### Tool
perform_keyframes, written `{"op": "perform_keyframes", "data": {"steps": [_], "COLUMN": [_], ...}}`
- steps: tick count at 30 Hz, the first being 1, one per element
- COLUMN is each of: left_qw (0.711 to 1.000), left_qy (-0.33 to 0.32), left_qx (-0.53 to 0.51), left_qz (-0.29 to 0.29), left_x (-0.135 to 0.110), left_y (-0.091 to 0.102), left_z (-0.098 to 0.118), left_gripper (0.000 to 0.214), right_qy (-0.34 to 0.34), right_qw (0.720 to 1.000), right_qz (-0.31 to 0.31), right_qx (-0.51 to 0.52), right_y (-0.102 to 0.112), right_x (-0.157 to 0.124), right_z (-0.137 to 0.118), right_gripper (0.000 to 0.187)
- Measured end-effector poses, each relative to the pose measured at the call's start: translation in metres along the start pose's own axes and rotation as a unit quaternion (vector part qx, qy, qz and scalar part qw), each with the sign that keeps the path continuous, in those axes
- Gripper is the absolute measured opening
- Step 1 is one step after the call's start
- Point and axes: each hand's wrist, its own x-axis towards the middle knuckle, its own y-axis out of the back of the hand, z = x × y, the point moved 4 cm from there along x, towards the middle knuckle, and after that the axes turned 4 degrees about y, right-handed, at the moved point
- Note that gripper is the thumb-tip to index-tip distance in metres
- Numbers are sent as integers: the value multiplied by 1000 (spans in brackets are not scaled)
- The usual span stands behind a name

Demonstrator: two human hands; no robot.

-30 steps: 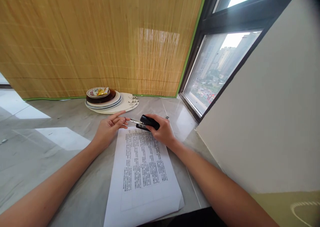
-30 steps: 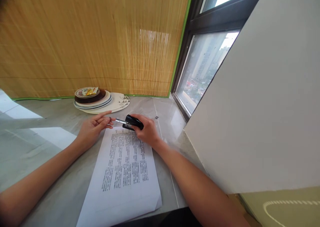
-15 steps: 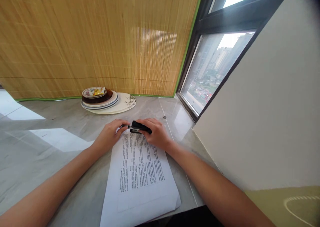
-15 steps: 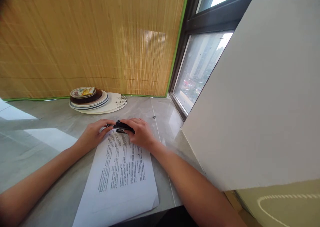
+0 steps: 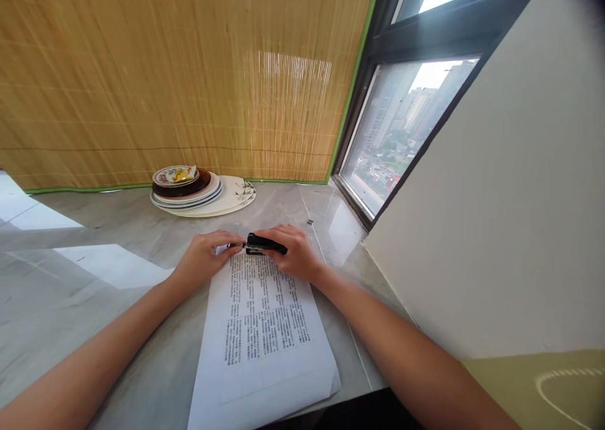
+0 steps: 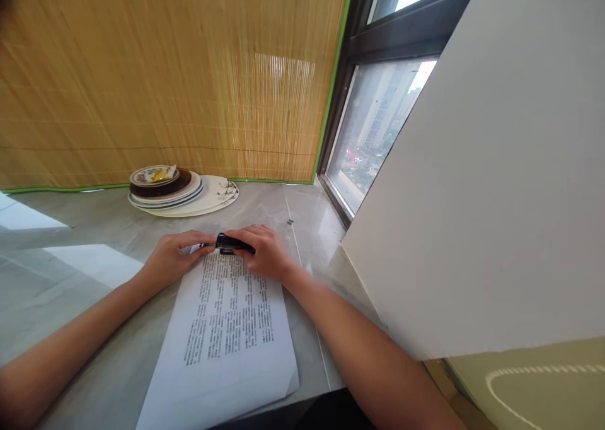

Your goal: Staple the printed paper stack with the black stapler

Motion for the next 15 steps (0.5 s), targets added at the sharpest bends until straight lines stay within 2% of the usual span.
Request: {"op": "perform_keyframes", "data": {"steps": [5, 9, 12, 15], "left_qw": [999, 999, 998, 998], "left_qy": [-31, -20, -10, 2], "left_qx": [-28, -38, -48, -58], "left_qz": [4, -22, -43, -16], "left_x": [0, 1, 0, -2], "left_y": [11, 15, 10, 5], "left_z": [5, 3, 5, 12], "left_gripper": [20, 25, 24, 23], "right_qy": [-41, -89, -77, -45], "right_qw": [996, 987, 983, 982], "right_qz": [31, 26, -3, -23], "right_qx": [71, 133, 170, 182], "right_y": [13, 25, 26, 19], "right_x": [1, 0, 0, 1], "right_z": [12, 25, 22, 6], "right_gripper": [41, 41, 39, 39]}}
